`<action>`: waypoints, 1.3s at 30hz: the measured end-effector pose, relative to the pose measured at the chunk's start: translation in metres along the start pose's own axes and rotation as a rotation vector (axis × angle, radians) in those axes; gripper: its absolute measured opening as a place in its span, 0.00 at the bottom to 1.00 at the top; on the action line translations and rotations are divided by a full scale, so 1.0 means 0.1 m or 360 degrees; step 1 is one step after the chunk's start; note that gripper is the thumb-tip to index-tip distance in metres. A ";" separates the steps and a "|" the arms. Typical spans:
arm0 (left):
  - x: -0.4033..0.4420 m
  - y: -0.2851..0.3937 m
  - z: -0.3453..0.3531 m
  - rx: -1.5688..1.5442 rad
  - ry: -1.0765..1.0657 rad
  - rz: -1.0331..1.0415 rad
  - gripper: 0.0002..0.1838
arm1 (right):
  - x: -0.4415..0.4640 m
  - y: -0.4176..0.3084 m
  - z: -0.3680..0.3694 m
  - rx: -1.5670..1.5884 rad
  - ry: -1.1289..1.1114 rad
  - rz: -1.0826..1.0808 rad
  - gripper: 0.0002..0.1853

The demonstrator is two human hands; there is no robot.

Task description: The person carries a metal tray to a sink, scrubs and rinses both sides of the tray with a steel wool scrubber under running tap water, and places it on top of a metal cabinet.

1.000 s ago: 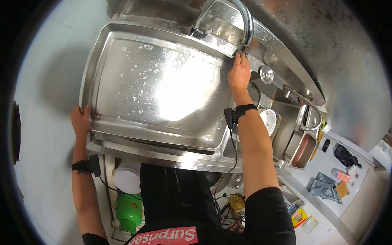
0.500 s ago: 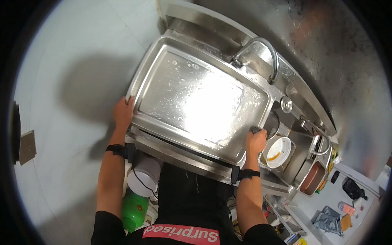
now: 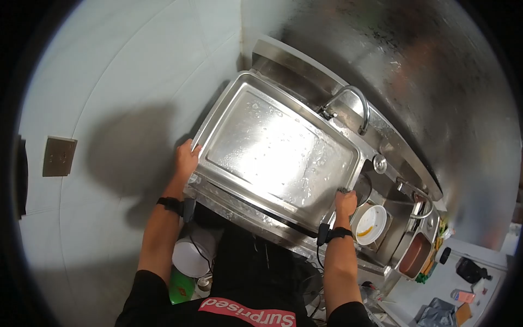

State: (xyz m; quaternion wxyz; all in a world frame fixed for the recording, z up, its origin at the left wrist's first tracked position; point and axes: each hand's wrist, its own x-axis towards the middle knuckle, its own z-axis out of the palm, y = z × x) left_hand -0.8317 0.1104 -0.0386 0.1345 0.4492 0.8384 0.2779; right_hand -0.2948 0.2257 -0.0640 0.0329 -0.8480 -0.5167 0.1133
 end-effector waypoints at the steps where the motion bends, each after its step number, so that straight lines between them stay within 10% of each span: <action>1: -0.03 0.02 -0.04 -0.0037 0.0015 0.0028 0.13 | -0.02 0.03 0.02 -0.0034 0.0055 -0.0028 0.23; 16: -0.09 -0.50 0.15 -0.1029 -0.0313 -0.0181 0.10 | 0.29 -0.33 0.01 -0.0009 0.0128 0.0302 0.24; 39: 0.08 -0.63 -0.03 -0.1098 -0.0699 -0.0633 0.20 | 0.02 -0.22 0.06 0.0098 0.0227 0.0285 0.27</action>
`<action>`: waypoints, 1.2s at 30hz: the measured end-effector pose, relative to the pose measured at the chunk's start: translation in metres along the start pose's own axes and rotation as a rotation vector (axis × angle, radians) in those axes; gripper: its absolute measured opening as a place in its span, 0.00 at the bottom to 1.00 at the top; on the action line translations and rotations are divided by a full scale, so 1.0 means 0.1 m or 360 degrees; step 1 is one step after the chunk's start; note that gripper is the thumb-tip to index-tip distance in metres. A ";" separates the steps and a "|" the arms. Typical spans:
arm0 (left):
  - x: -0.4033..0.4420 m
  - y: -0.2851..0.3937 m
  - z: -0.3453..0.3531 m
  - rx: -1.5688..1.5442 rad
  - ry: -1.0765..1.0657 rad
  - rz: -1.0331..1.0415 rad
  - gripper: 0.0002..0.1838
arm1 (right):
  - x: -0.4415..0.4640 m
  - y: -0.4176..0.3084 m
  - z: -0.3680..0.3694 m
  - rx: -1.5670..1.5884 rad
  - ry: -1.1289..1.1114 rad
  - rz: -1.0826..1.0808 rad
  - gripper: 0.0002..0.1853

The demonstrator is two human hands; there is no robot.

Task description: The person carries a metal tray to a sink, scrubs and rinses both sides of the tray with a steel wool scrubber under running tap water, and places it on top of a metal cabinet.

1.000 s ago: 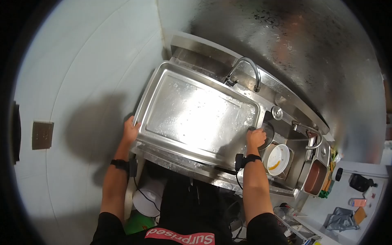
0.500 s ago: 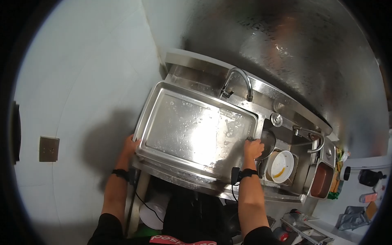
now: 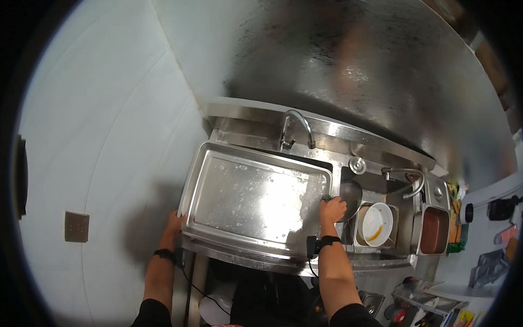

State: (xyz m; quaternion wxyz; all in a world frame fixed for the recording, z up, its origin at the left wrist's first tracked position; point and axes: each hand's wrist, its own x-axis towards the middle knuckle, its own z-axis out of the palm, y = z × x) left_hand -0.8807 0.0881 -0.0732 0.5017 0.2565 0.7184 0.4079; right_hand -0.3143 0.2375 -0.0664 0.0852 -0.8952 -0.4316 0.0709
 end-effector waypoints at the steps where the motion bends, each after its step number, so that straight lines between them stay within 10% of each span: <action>1: -0.03 0.01 0.00 -0.0026 -0.0013 -0.0009 0.20 | 0.00 -0.01 -0.02 0.0015 0.0004 -0.0031 0.26; 13: -0.14 -0.02 -0.42 0.0044 0.0172 -0.0181 0.21 | 0.20 -0.47 0.03 -0.0040 -0.0360 -0.0186 0.23; 20: -0.10 -0.01 -0.36 0.0281 0.0162 -0.0064 0.19 | 0.32 -0.30 0.12 0.1138 -0.0658 0.0015 0.21; 36: -0.22 -0.06 1.07 0.0615 -0.0067 0.0578 0.23 | 0.98 1.38 -1.09 0.1291 -0.0308 0.0049 0.12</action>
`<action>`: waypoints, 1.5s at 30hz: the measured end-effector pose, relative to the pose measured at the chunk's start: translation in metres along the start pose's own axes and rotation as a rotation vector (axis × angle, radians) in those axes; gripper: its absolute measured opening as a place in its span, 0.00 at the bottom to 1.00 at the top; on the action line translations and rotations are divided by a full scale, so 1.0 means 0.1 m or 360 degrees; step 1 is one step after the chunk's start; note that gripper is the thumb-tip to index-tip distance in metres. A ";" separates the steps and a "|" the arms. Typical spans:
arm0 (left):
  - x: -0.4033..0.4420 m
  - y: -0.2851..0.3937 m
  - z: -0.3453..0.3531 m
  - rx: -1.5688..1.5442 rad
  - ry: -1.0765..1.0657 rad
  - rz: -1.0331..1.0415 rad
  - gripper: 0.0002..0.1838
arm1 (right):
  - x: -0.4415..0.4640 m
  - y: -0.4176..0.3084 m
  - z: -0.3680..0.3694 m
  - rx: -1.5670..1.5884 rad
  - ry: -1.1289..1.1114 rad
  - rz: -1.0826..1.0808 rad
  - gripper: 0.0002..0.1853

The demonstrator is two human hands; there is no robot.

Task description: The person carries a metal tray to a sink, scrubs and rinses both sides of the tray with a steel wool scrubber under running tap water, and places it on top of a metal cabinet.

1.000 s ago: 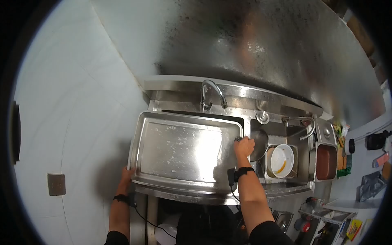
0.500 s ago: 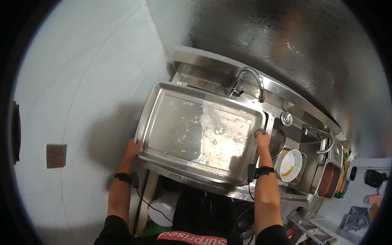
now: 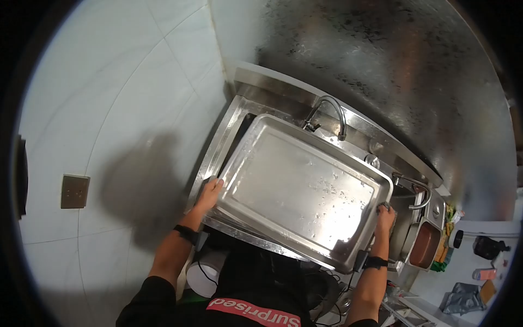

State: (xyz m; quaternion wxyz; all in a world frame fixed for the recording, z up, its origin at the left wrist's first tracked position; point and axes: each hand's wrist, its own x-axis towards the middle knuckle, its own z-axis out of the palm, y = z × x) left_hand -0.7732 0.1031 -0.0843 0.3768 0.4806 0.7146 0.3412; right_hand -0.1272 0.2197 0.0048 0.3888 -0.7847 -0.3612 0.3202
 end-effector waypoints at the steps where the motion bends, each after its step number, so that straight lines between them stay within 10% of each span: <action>1: -0.03 0.04 0.07 -0.0059 -0.0044 -0.0023 0.23 | -0.01 0.03 -0.18 -0.0028 0.0013 0.0029 0.12; 15: -0.28 0.68 0.89 -0.0439 -0.0681 -0.0690 0.18 | -0.70 -1.02 -1.74 -0.0240 0.0087 0.0077 0.17; 21: -0.17 -0.08 1.25 -0.0329 -0.0721 0.0101 0.33 | -0.81 -1.86 -1.73 -0.0231 -0.0230 0.0133 0.16; 24: -0.18 0.36 0.97 -0.0765 -0.0991 -0.0532 0.36 | -0.70 -2.17 -1.67 -0.0184 -0.0369 0.0135 0.11; 30: -0.02 0.12 1.13 -0.0755 -0.1461 -0.0719 0.41 | -0.90 -3.09 -1.10 -0.0386 -0.0048 0.0315 0.13; 33: 0.04 0.15 1.15 -0.0841 -0.1761 -0.0997 0.42 | -0.29 -3.21 -1.35 -0.0908 -0.0444 0.0065 0.17; 39: 0.00 0.04 1.10 -0.0804 -0.1435 -0.0562 0.39 | -1.01 -3.43 -0.80 -0.0415 -0.0276 0.0413 0.12; 45: 0.09 0.02 0.91 -0.0437 -0.1034 -0.0358 0.35 | -0.66 -2.00 -1.24 -0.0620 -0.0315 0.0366 0.13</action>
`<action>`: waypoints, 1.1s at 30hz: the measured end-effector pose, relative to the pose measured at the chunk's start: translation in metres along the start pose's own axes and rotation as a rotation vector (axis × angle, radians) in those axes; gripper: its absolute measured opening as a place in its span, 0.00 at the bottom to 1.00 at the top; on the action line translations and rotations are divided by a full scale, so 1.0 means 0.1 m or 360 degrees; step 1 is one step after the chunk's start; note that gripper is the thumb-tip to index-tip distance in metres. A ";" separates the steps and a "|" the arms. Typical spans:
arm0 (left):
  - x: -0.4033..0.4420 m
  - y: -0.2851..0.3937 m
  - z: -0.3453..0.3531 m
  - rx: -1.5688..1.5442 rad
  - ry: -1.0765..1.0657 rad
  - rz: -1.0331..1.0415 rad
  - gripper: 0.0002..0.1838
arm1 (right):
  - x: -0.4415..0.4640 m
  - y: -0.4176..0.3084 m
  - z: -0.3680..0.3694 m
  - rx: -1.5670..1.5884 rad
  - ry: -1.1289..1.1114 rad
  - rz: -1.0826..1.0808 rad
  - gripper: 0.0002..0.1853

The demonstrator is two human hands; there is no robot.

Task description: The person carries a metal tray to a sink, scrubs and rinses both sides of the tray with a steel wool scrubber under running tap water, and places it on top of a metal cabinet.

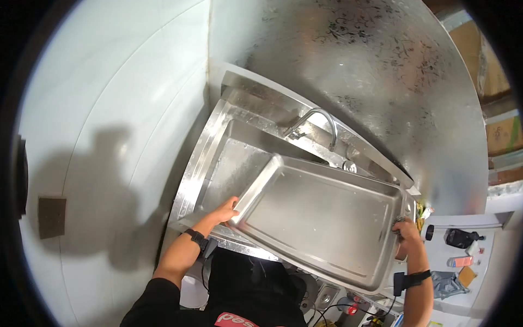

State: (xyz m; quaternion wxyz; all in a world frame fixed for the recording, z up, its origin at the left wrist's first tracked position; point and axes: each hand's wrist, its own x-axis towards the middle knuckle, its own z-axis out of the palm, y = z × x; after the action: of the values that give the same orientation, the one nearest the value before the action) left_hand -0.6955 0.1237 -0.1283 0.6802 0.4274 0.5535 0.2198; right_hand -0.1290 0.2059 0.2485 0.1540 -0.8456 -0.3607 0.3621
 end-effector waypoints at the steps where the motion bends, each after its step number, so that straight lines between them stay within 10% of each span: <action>1: 0.00 0.02 -0.06 0.0042 -0.0011 -0.0016 0.35 | 0.01 0.15 0.12 -0.0062 0.0047 0.0001 0.13; 11: 0.18 0.50 -0.53 0.0958 -0.0057 -0.0421 0.28 | 0.75 1.02 1.02 0.0557 -0.0209 -0.0218 0.12; 14: 0.37 1.03 -0.36 0.1561 0.0483 -0.0129 0.21 | 1.03 1.20 1.14 0.0580 -0.0245 -0.0280 0.12; 16: 0.77 1.37 -0.23 0.1445 0.0665 0.0561 0.15 | 1.17 1.27 1.19 0.0590 -0.0229 -0.0270 0.12; 20: 1.48 2.48 0.33 0.1028 0.0592 0.0898 0.11 | 1.26 1.15 1.21 0.0635 -0.0280 -0.0241 0.12; 33: 2.79 2.53 0.73 -0.0529 0.0492 0.0546 0.11 | 1.59 1.19 1.17 0.0513 -0.0377 -0.0225 0.15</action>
State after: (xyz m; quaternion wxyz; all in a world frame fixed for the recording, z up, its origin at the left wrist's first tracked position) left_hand -0.5019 0.4508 -0.0757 0.6013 0.3588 0.5265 0.4821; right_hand -0.0783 0.2384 0.0254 0.2689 -0.7342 -0.3720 0.5002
